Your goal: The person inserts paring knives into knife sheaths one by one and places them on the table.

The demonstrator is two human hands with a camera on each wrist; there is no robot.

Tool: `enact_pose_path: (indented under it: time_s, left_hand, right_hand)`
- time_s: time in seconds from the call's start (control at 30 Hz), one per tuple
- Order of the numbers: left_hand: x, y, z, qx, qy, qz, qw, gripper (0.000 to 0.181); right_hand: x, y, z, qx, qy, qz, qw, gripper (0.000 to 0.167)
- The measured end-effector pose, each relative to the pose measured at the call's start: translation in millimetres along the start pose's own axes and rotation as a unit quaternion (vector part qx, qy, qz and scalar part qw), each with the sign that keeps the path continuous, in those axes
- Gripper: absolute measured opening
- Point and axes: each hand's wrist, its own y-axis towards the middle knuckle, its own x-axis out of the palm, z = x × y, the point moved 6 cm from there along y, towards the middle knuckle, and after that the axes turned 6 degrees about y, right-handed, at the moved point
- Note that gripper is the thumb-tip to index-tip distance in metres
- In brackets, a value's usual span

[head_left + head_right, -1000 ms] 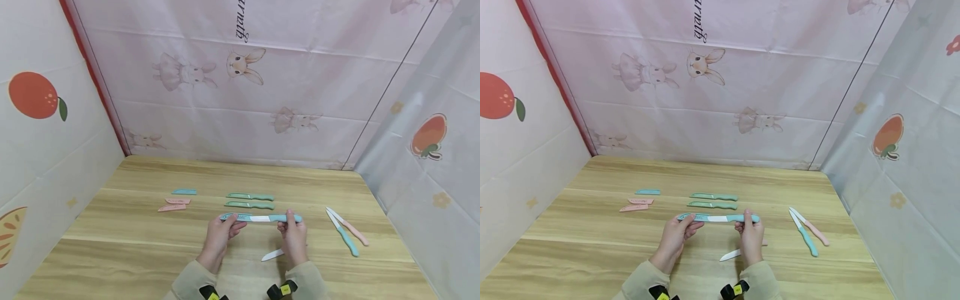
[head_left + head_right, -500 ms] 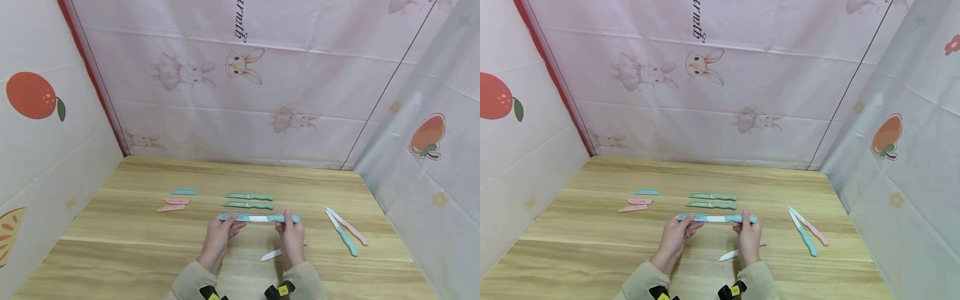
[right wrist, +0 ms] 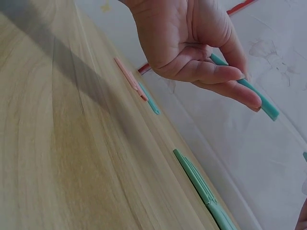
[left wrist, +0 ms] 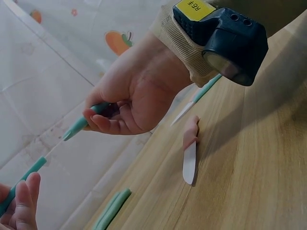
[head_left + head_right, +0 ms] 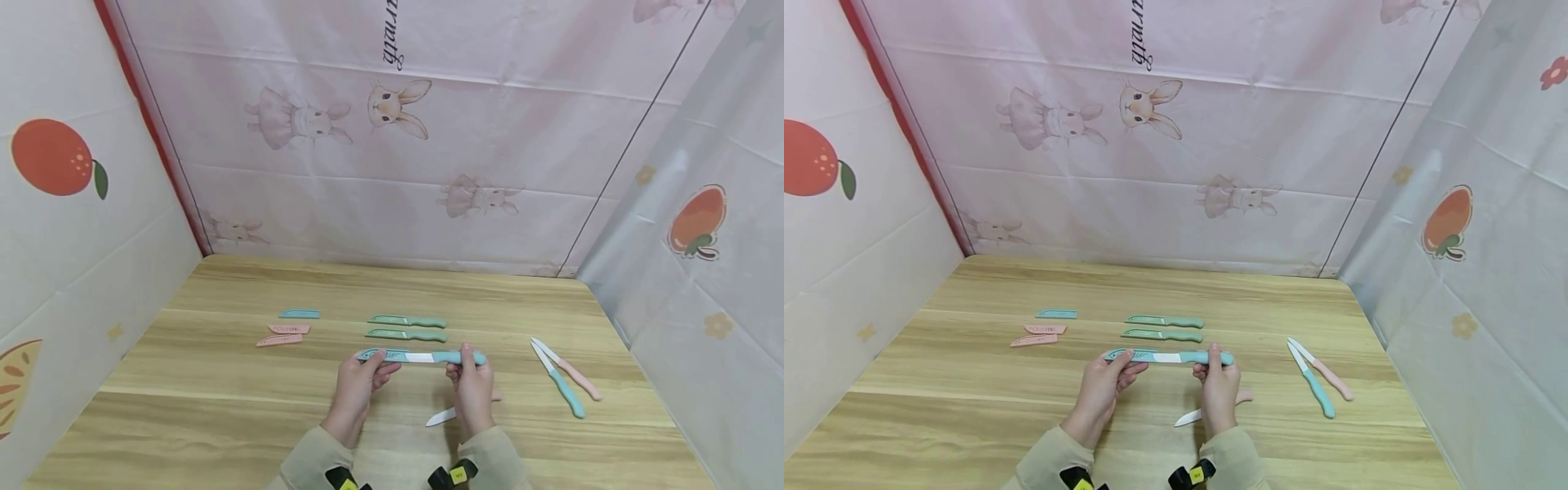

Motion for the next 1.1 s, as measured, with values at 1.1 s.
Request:
enact_pose_path:
  time_s: [1.1]
  left_hand:
    - [2.6,-3.4,1.9,-0.006,0.004,-0.012,0.9999,0.029]
  right_hand:
    - [7.9,-5.7,7.8,0.005,-0.002,0.002,1.0,0.029]
